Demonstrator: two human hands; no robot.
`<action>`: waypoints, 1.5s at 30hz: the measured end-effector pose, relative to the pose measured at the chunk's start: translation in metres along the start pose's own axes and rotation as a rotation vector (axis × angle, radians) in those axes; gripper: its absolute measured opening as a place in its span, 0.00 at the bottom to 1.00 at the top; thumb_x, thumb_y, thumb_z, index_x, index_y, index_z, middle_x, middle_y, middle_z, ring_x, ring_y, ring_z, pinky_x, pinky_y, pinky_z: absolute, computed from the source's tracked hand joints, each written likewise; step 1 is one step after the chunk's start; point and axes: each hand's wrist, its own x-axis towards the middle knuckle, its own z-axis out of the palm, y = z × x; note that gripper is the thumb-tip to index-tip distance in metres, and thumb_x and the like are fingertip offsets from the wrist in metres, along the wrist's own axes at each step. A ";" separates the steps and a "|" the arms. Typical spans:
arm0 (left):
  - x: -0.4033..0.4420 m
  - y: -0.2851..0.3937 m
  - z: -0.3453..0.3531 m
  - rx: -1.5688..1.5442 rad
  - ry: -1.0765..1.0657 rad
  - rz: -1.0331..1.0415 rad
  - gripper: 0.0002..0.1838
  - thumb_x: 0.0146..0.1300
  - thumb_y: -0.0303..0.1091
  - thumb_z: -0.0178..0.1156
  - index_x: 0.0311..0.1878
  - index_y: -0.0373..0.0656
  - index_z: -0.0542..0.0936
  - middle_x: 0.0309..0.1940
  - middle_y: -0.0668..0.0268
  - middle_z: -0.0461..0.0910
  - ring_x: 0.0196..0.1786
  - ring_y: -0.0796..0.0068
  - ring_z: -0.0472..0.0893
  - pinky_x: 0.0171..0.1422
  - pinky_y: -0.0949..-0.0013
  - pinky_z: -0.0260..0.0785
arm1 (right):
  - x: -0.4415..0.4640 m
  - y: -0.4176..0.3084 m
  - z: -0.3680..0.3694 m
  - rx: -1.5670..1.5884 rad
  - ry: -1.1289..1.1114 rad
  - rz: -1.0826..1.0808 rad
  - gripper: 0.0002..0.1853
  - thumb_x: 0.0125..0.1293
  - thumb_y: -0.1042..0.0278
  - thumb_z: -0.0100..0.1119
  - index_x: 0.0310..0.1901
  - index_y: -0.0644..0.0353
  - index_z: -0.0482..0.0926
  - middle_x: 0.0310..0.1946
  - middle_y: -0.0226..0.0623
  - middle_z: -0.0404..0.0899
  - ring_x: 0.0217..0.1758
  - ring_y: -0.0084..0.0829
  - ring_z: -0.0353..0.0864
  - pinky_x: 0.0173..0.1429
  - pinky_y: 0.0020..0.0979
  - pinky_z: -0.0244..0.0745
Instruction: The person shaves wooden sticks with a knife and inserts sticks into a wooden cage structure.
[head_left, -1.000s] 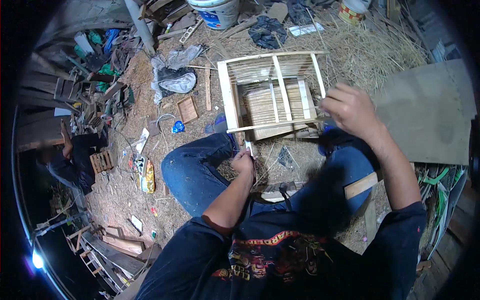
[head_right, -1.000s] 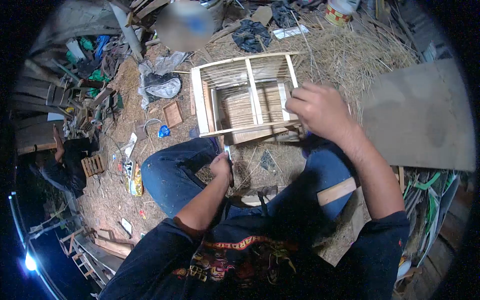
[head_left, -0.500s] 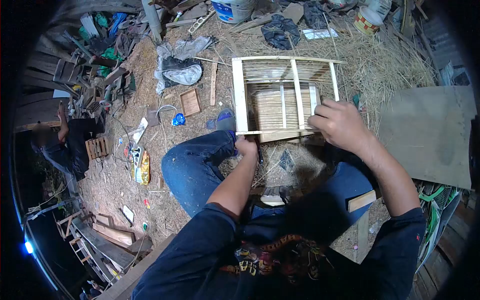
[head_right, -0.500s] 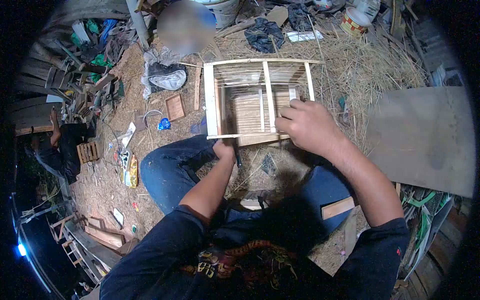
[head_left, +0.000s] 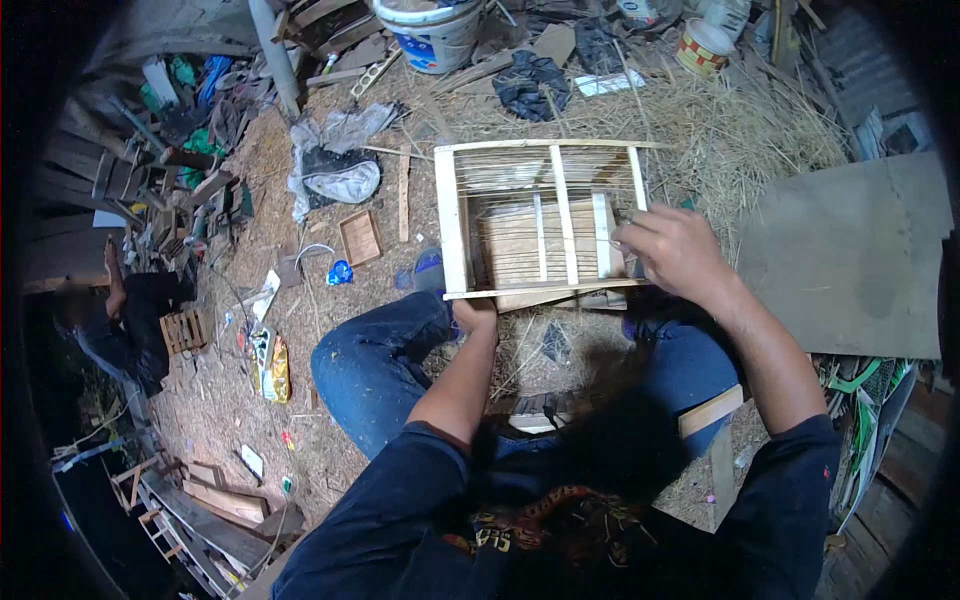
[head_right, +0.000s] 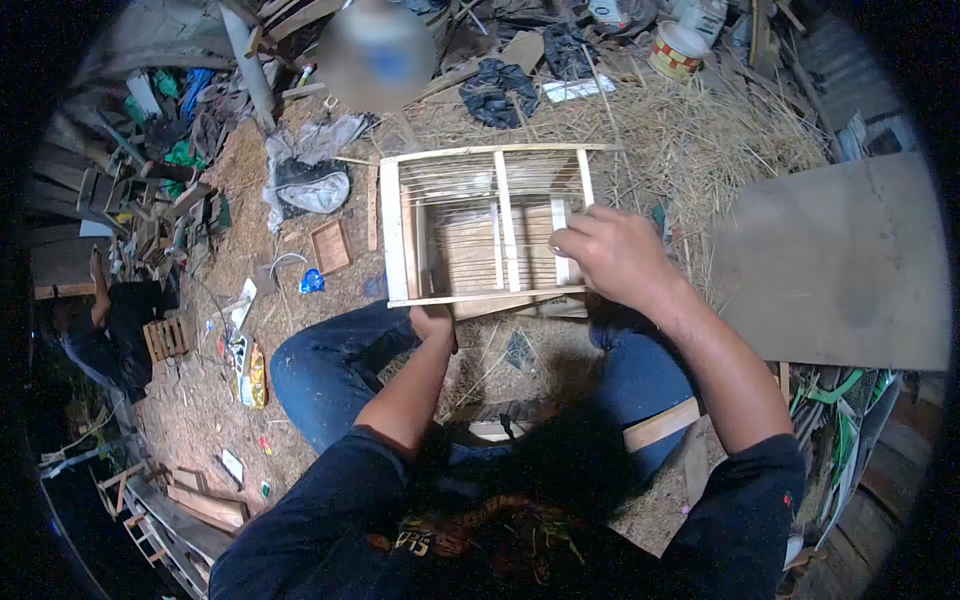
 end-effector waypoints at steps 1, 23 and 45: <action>0.005 -0.007 0.004 -0.085 0.016 0.059 0.26 0.65 0.53 0.65 0.54 0.40 0.87 0.44 0.45 0.89 0.49 0.40 0.87 0.53 0.48 0.76 | -0.001 0.005 0.002 -0.013 0.003 0.033 0.10 0.55 0.71 0.64 0.40 0.51 0.84 0.35 0.30 0.84 0.43 0.37 0.85 0.43 0.39 0.83; -0.105 0.233 -0.159 -0.069 -0.359 0.836 0.17 0.69 0.42 0.70 0.46 0.34 0.87 0.23 0.59 0.83 0.25 0.70 0.82 0.34 0.63 0.73 | 0.005 0.045 0.035 0.011 0.057 0.335 0.08 0.58 0.72 0.63 0.39 0.55 0.87 0.37 0.36 0.85 0.47 0.44 0.86 0.50 0.47 0.84; -0.106 0.252 -0.105 0.305 -0.266 0.918 0.29 0.67 0.57 0.68 0.42 0.33 0.89 0.19 0.48 0.83 0.28 0.46 0.87 0.39 0.50 0.80 | 0.002 0.042 0.041 0.040 -0.069 0.373 0.09 0.59 0.76 0.59 0.37 0.59 0.88 0.39 0.42 0.89 0.48 0.46 0.90 0.51 0.48 0.86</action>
